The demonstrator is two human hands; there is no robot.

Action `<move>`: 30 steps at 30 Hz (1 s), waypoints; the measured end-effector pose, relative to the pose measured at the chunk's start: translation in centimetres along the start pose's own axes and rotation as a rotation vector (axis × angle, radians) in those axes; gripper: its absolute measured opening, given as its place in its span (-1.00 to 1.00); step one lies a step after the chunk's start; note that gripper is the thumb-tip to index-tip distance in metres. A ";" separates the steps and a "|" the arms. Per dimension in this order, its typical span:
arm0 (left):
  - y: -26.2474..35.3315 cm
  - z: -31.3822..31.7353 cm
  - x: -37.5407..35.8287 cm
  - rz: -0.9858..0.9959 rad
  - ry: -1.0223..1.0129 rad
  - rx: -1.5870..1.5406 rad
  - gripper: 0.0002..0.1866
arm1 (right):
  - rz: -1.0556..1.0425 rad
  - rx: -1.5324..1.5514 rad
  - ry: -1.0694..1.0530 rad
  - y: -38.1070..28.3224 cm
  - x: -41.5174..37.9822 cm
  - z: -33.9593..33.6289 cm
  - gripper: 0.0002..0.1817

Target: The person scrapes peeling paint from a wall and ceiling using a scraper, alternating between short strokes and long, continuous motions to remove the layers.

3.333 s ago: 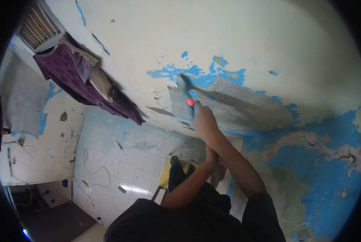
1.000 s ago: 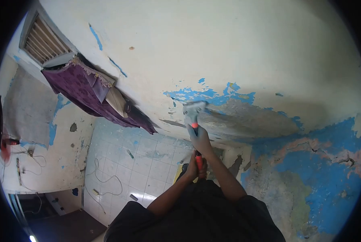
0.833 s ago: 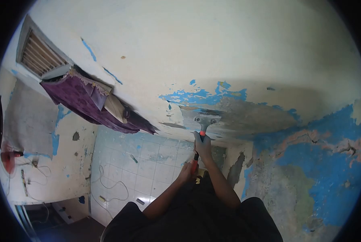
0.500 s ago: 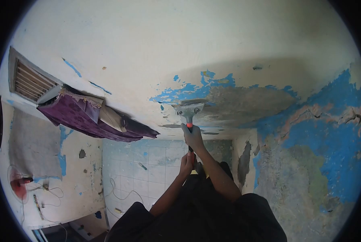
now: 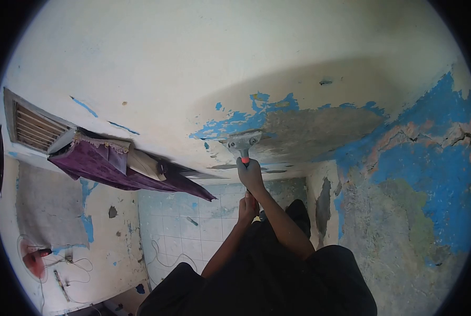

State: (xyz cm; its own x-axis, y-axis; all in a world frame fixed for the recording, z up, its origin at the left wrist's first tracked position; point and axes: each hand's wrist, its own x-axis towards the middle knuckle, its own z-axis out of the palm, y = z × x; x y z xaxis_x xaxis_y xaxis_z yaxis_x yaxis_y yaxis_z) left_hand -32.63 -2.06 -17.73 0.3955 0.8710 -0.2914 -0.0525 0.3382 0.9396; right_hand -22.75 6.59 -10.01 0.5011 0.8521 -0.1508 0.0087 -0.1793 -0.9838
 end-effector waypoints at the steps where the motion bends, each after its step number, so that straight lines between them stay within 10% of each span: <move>1: -0.2 -0.1 0.2 0.003 0.008 -0.001 -0.45 | -0.011 -0.022 -0.001 0.0 -0.1 0.0 -0.56; 30: 0.5 -0.7 1.6 0.059 0.070 0.126 -0.40 | 0.107 0.111 -0.111 0.1 0.1 0.1 -0.56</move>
State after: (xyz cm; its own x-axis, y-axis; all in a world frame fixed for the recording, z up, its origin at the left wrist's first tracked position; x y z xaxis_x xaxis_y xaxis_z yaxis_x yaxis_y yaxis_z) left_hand -32.68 -0.24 -17.91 0.3298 0.9124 -0.2425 0.0429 0.2421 0.9693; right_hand -22.83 6.68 -10.17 0.3959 0.8811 -0.2586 -0.1378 -0.2214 -0.9654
